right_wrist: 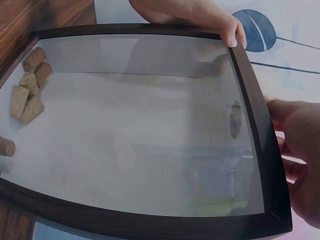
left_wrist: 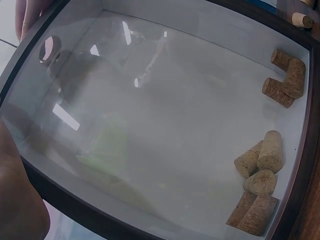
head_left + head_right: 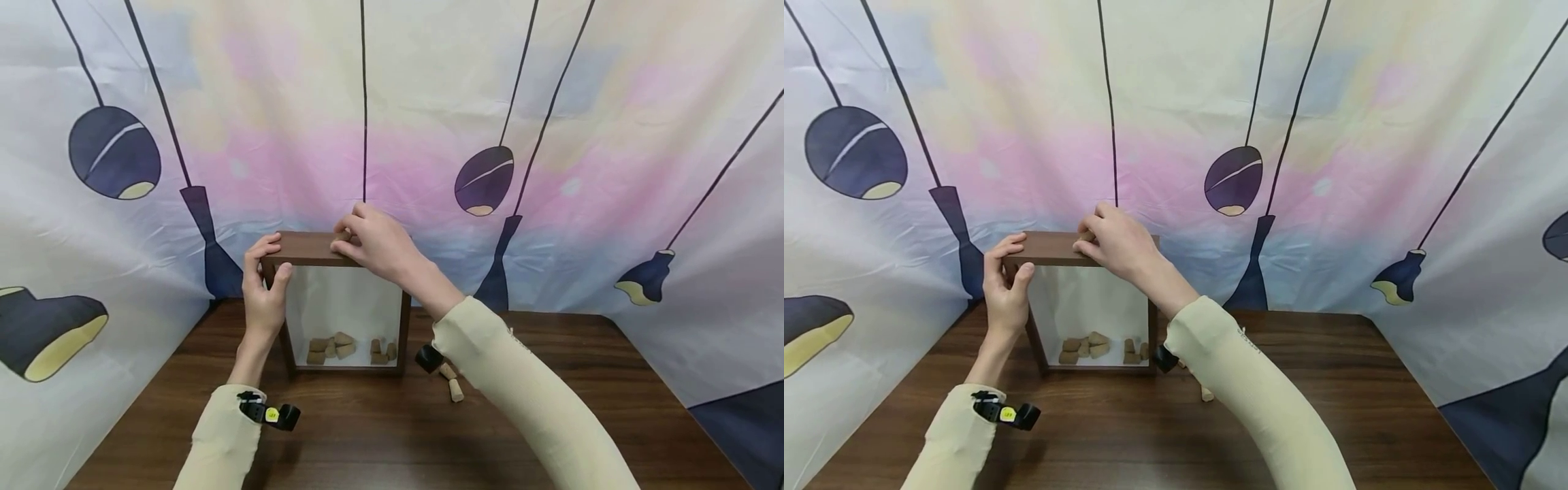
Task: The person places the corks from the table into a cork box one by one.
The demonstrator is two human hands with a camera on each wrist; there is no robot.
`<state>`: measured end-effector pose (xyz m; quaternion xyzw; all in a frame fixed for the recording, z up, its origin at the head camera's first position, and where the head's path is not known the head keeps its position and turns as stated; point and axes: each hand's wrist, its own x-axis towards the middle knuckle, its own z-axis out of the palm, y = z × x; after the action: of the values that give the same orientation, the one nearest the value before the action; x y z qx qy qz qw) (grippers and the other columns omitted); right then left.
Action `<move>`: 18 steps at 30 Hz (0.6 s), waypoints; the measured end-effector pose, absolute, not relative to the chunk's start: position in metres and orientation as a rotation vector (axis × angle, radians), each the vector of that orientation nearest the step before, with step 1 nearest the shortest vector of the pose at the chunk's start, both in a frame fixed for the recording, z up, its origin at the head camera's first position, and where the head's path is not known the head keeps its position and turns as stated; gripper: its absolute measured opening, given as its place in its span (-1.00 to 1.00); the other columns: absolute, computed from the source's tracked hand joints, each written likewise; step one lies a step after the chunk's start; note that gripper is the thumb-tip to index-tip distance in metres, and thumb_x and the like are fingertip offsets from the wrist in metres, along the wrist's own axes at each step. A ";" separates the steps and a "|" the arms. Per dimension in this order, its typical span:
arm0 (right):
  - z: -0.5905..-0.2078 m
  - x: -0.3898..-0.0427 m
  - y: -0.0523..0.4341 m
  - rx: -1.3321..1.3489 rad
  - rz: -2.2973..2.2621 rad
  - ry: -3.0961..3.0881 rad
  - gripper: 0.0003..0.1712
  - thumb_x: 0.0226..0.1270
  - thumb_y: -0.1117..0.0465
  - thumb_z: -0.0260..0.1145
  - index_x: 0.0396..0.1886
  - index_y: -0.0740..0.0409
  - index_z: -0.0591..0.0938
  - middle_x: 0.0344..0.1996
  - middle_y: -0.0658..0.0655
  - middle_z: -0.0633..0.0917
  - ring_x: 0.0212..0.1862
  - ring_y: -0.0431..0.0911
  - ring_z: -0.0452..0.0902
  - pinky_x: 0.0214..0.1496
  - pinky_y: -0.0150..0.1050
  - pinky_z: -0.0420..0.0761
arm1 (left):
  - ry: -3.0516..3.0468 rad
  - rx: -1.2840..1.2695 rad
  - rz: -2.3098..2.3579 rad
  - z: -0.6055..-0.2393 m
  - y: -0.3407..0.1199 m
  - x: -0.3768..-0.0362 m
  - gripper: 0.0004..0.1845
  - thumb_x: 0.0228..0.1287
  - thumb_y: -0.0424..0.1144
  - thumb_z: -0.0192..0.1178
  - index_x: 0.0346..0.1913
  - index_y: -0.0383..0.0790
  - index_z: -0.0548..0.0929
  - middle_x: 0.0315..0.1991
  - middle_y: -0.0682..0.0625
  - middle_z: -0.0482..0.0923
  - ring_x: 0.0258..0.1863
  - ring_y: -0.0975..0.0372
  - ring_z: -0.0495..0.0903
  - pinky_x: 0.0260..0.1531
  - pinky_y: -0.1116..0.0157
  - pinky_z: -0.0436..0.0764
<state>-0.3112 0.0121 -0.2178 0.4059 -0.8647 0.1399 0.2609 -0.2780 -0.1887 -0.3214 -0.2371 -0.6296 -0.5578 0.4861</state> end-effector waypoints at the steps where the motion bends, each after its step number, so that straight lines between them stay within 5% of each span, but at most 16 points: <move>1: -0.219 -0.311 0.012 1.093 0.387 -2.336 -0.69 0.38 -0.03 0.31 -0.03 0.03 0.70 -0.25 0.01 0.57 -0.19 -0.18 0.62 -0.17 -0.33 0.56 | -1.535 -0.576 -1.355 -0.321 -0.189 -0.278 -0.64 0.31 -0.43 0.11 0.08 -0.61 0.40 0.28 -0.36 0.40 0.34 0.15 0.38 0.16 0.36 0.34; 18: -0.234 -0.291 0.053 1.036 0.794 -2.210 -0.84 0.37 0.22 0.31 -0.13 0.13 0.72 -0.27 0.03 0.63 -0.24 -0.17 0.59 -0.11 -0.33 0.59 | -1.531 -0.586 -1.348 -0.322 -0.189 -0.278 -0.63 0.29 -0.45 0.09 0.07 -0.67 0.37 0.26 -0.46 0.36 0.35 0.09 0.37 0.21 0.34 0.32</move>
<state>-0.2910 0.0529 -0.2336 0.3872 -0.8256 0.2968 0.2835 -0.2781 -0.1893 -0.3216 -0.2410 -0.6298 -0.5545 0.4876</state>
